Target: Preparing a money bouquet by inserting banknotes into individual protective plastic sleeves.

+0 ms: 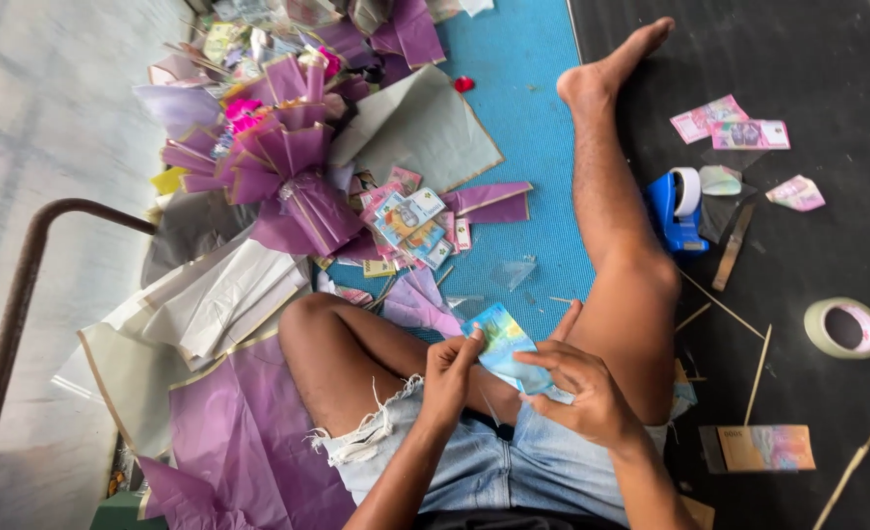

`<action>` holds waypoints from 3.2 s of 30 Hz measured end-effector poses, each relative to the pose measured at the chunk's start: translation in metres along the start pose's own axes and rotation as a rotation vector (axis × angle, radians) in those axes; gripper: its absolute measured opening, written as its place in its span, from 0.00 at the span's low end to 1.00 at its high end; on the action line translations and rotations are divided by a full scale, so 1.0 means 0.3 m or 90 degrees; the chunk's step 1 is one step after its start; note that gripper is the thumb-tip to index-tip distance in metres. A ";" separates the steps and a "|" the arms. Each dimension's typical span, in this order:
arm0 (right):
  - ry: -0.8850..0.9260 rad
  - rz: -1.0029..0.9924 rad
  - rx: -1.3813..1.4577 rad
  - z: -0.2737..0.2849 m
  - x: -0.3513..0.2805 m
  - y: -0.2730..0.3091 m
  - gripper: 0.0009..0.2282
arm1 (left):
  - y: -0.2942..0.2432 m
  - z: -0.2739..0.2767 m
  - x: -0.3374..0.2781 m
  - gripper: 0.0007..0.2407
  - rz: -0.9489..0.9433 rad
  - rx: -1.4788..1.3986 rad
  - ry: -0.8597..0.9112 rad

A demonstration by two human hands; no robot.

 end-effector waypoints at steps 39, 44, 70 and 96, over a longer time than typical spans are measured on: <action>-0.493 -0.114 0.054 0.187 0.042 0.036 0.16 | -0.237 -0.060 -0.059 0.09 -0.134 0.035 0.056; -0.469 -0.015 -0.020 0.158 0.114 0.162 0.20 | -0.356 -0.116 -0.110 0.10 -0.182 0.088 0.132; -0.391 0.080 -0.189 0.043 0.103 0.172 0.11 | -0.440 -0.155 -0.180 0.12 -0.246 0.171 0.132; -0.046 0.140 -0.348 0.019 0.232 0.332 0.07 | -0.414 -0.138 -0.164 0.11 -0.192 0.253 0.103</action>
Point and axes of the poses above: each hand's wrist, its own x-axis towards the middle knuckle, its own z-axis out of the back of the hand, y = z × x, the point moved 7 cm from there along x, towards the middle knuckle, and after that the axes turned 9 degrees about z, right-handed, at the moved point
